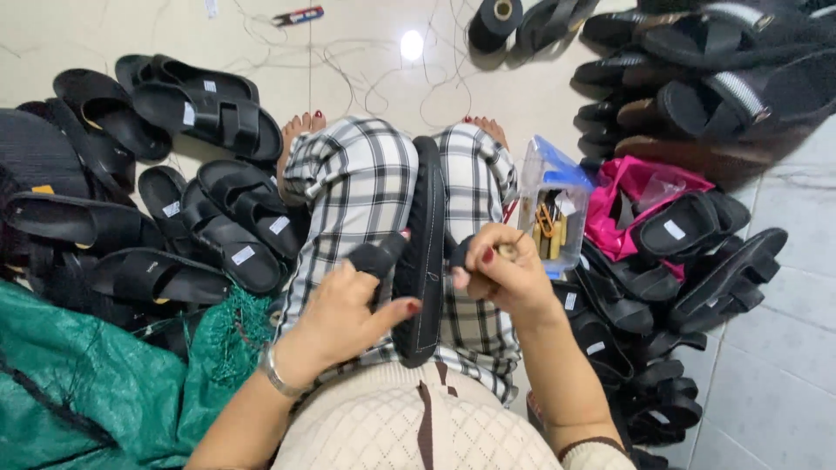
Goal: Hand-sewing the straps of black sandals to the soles to complete their assembly.
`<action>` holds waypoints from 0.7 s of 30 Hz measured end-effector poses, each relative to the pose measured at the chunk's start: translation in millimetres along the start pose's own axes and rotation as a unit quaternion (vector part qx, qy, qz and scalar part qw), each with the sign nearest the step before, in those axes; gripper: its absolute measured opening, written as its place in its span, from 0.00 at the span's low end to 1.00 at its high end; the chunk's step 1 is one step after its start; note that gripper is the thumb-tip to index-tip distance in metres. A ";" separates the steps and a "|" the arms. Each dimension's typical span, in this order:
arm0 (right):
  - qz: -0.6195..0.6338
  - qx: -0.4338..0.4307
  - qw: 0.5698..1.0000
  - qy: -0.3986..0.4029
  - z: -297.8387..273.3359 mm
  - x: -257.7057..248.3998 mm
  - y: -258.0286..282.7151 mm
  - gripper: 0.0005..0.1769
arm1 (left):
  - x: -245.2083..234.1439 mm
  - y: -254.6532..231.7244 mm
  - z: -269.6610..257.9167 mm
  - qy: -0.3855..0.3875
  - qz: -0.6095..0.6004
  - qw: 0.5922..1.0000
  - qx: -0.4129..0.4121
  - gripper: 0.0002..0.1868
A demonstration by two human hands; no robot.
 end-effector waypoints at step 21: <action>-0.747 -0.006 0.647 0.155 -8.8 56.4 39.6 0.23 | 22.9 166.8 -42.7 0.086 0.399 0.910 -0.081 0.23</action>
Point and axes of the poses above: each hand's wrist, its own z-axis towards the middle knuckle, its own x-axis out of the palm, y = z × x, the point moved 7 cm from there along z, towards the middle knuckle, and after that the axes turned 14 degrees about z, right-handed, at the moved point
